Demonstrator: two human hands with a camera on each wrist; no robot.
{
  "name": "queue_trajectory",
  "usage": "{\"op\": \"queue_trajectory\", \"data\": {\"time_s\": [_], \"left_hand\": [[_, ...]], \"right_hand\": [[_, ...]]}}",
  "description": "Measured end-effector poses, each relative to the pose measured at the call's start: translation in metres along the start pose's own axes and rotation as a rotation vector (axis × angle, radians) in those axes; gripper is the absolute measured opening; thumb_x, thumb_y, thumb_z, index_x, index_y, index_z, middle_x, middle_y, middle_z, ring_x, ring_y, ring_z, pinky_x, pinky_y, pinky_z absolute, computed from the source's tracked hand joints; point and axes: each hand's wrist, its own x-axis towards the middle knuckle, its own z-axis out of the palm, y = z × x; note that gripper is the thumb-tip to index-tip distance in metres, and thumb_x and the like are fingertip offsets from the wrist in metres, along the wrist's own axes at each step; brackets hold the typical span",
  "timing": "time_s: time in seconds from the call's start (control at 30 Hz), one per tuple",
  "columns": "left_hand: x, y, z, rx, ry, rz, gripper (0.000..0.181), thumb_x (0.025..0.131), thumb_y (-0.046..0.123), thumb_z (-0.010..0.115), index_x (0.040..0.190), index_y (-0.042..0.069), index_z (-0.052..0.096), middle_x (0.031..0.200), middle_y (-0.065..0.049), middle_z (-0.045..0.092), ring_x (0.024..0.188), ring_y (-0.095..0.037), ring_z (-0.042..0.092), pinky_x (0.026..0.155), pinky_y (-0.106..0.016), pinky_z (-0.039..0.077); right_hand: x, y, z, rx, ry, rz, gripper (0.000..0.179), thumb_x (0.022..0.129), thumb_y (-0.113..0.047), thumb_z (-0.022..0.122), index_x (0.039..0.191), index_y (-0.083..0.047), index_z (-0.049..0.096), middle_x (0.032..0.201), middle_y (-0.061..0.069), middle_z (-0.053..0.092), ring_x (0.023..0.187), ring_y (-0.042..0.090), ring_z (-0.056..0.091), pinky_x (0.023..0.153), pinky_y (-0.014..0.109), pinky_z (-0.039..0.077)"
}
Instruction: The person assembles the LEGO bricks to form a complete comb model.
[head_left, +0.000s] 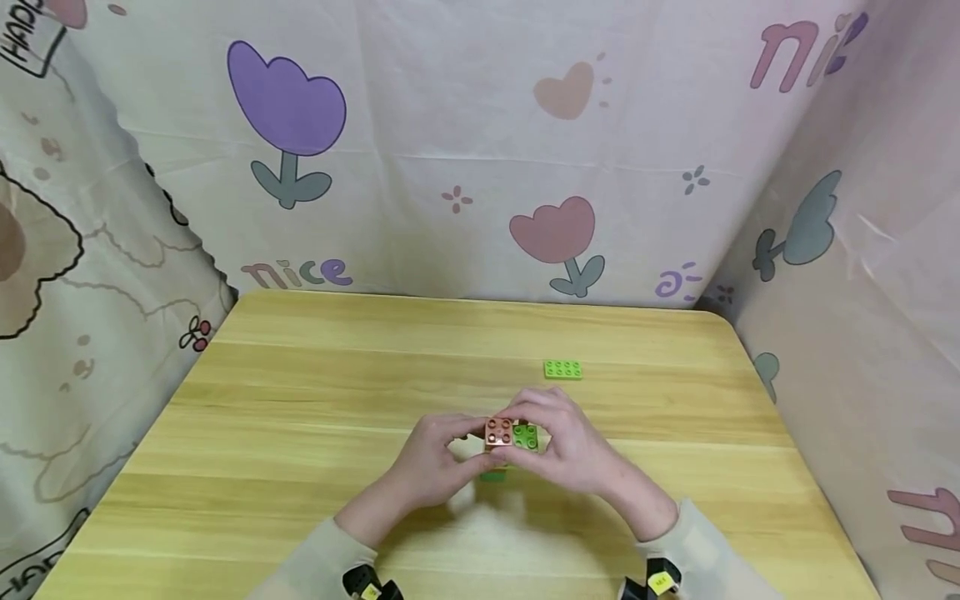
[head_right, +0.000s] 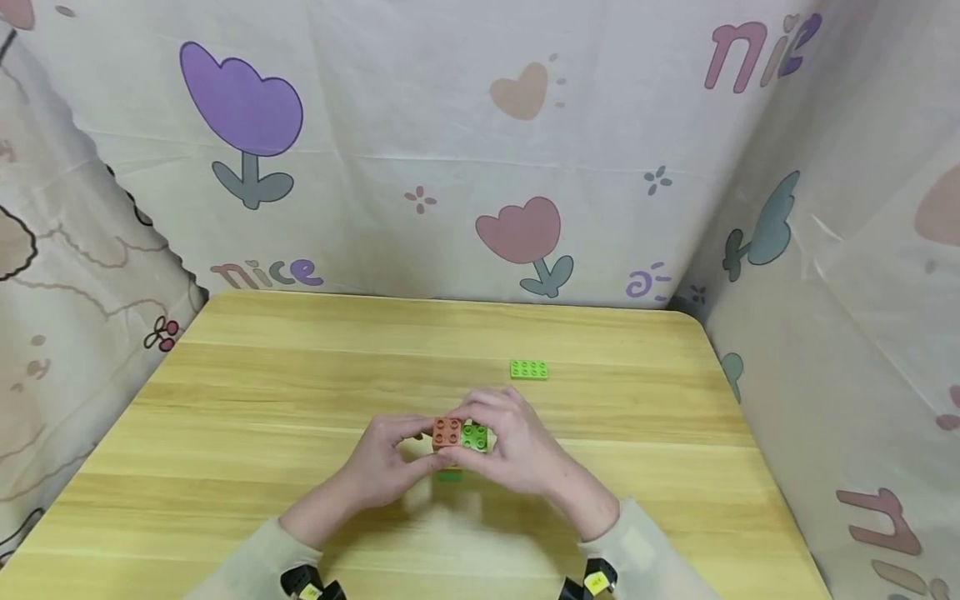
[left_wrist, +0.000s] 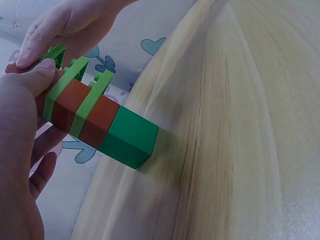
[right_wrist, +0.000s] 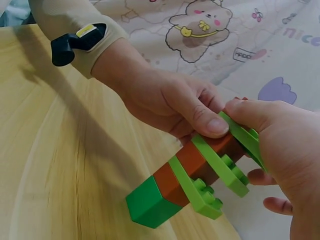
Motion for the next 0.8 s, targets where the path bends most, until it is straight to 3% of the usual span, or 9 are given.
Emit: {"op": "queue_trajectory", "data": {"time_s": [0.23,0.47,0.8], "left_hand": [[-0.001,0.002,-0.002,0.007,0.004,-0.015,0.043,0.091,0.025,0.087,0.129,0.008,0.075,0.12,0.001,0.076,0.105,-0.013,0.074,0.091,-0.032,0.059],[0.0,0.001,0.0,0.035,0.02,0.024,0.04,0.095,0.029,0.083,0.129,0.011,0.076,0.122,0.003,0.076,0.103,-0.011,0.074,0.077,-0.042,0.062],[-0.001,0.004,-0.001,0.036,0.01,-0.037,0.043,0.09,0.03,0.088,0.129,0.016,0.076,0.121,0.007,0.076,0.102,-0.009,0.073,0.077,-0.041,0.062]], "right_hand": [[-0.001,0.0,-0.006,0.075,-0.026,-0.002,0.044,0.087,-0.029,0.09,0.126,-0.017,0.074,0.117,-0.012,0.07,0.109,0.011,0.064,0.094,0.041,0.047],[-0.001,0.002,-0.013,0.102,-0.023,-0.03,0.043,0.087,-0.022,0.09,0.125,-0.013,0.073,0.119,-0.007,0.07,0.112,0.017,0.064,0.098,0.041,0.052],[-0.007,0.01,-0.03,0.146,0.0,0.025,0.047,0.087,-0.018,0.089,0.13,-0.015,0.07,0.124,-0.004,0.069,0.109,0.017,0.063,0.093,0.04,0.054]]}}
